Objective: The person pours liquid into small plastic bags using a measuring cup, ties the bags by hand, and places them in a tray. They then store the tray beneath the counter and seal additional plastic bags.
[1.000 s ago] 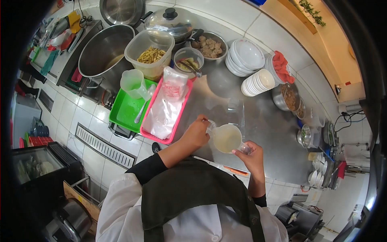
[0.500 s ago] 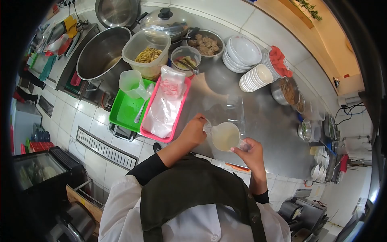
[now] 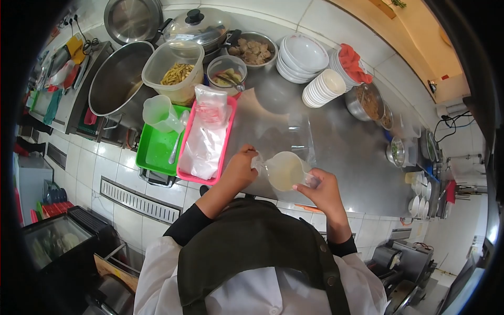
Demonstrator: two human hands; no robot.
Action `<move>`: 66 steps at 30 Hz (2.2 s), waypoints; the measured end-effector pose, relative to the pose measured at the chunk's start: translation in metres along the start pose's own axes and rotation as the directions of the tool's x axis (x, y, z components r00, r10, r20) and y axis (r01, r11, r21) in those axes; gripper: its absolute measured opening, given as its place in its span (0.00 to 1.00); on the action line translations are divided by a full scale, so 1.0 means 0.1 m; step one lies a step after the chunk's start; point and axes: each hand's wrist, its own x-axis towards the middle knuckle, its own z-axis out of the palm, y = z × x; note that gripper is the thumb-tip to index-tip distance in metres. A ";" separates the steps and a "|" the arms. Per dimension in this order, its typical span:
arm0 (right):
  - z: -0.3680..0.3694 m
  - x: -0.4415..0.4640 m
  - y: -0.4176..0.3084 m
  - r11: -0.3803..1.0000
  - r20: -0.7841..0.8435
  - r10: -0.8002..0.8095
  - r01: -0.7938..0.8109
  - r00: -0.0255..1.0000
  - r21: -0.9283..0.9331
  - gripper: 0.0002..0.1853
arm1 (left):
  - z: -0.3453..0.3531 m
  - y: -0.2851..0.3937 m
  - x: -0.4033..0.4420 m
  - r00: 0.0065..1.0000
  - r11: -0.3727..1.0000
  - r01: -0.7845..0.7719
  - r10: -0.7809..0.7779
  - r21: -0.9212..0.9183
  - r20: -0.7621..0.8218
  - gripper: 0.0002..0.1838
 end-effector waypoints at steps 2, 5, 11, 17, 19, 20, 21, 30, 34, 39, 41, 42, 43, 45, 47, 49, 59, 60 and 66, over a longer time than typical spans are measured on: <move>0.00 0.00 -0.05 1.000 0.016 0.006 -0.006 1.000 -0.005 0.14 | 0.00 -0.02 -0.01 1.000 1.000 -0.009 0.009 0.010 -0.006 0.21; 0.01 0.01 -0.03 0.998 0.029 0.005 -0.003 1.000 -0.066 0.14 | -0.08 0.10 -0.01 0.994 0.996 0.090 -0.089 -0.014 0.065 0.22; 0.03 0.02 -0.07 0.995 0.053 0.044 -0.039 0.998 -0.088 0.15 | -0.08 0.04 -0.03 0.996 0.997 0.074 -0.073 -0.012 0.045 0.22; 0.08 0.02 -0.08 0.998 0.062 0.013 -0.009 0.998 -0.068 0.15 | -0.10 0.02 -0.05 0.996 0.997 0.077 -0.076 -0.017 0.041 0.22; 0.09 0.02 -0.09 0.999 0.062 0.012 -0.009 0.998 -0.048 0.15 | -0.11 0.02 -0.05 0.996 0.997 0.082 -0.081 -0.015 0.045 0.22; 0.10 0.02 -0.10 0.999 0.062 0.012 -0.010 0.998 -0.038 0.15 | -0.11 0.02 -0.05 0.995 0.996 0.085 -0.084 -0.015 0.047 0.22; 0.11 0.02 -0.10 0.999 0.057 -0.002 0.004 0.998 -0.036 0.15 | -0.11 0.01 -0.05 0.996 0.997 0.082 -0.081 -0.014 0.047 0.22; 0.13 0.01 -0.20 0.996 0.042 -0.018 0.021 0.999 -0.087 0.14 | -0.13 -0.01 -0.07 0.998 0.998 0.061 -0.060 -0.035 0.036 0.22; 0.12 0.01 -0.17 0.997 0.065 -0.006 0.011 0.998 -0.081 0.14 | -0.12 -0.01 -0.08 0.997 0.997 0.071 -0.070 -0.029 0.042 0.22; 0.11 0.02 -0.19 0.999 0.069 0.016 -0.014 0.998 -0.029 0.14 | -0.12 -0.01 -0.08 0.997 0.997 0.074 -0.074 -0.013 0.039 0.22; 0.12 0.01 -0.15 1.000 0.062 0.022 -0.022 0.998 0.004 0.14 | -0.13 -0.01 -0.08 0.996 0.997 0.082 -0.081 -0.014 0.038 0.22; 0.12 0.02 -0.14 0.999 0.066 0.039 -0.039 0.997 0.011 0.13 | -0.12 -0.02 -0.09 0.996 0.996 0.083 -0.083 -0.015 0.036 0.22; 0.10 0.02 -0.11 0.998 0.069 0.055 -0.056 0.996 0.017 0.13 | -0.11 -0.04 -0.09 0.996 0.996 0.084 -0.084 -0.016 0.033 0.22; 0.08 0.04 0.01 0.995 0.072 0.063 -0.069 0.995 0.079 0.12 | -0.10 -0.06 -0.09 0.996 0.997 0.081 -0.080 -0.019 0.026 0.22; 0.09 0.06 0.22 0.981 0.071 0.046 -0.058 0.996 0.187 0.11 | -0.11 -0.08 -0.09 0.997 0.997 0.073 -0.073 -0.021 0.015 0.22; 0.08 0.06 0.25 0.958 0.051 0.034 -0.047 0.998 0.282 0.10 | -0.16 -0.02 -0.07 0.989 0.988 0.140 -0.137 -0.066 0.047 0.22; 0.25 0.24 -0.56 0.824 0.188 -0.210 0.070 0.959 0.563 0.12 | 0.13 -0.55 -0.01 0.975 0.982 -0.188 0.187 0.000 -0.118 0.26; 0.34 0.32 -0.66 0.823 0.227 -0.244 0.077 0.943 0.562 0.12 | 0.07 -0.42 0.01 0.956 0.970 -0.245 0.242 0.004 -0.164 0.27; 1.41 0.98 -1.22 0.806 0.453 -0.404 0.075 0.795 0.588 0.12 | -0.26 -0.04 -0.21 0.994 0.988 0.108 -0.110 -0.113 -0.012 0.27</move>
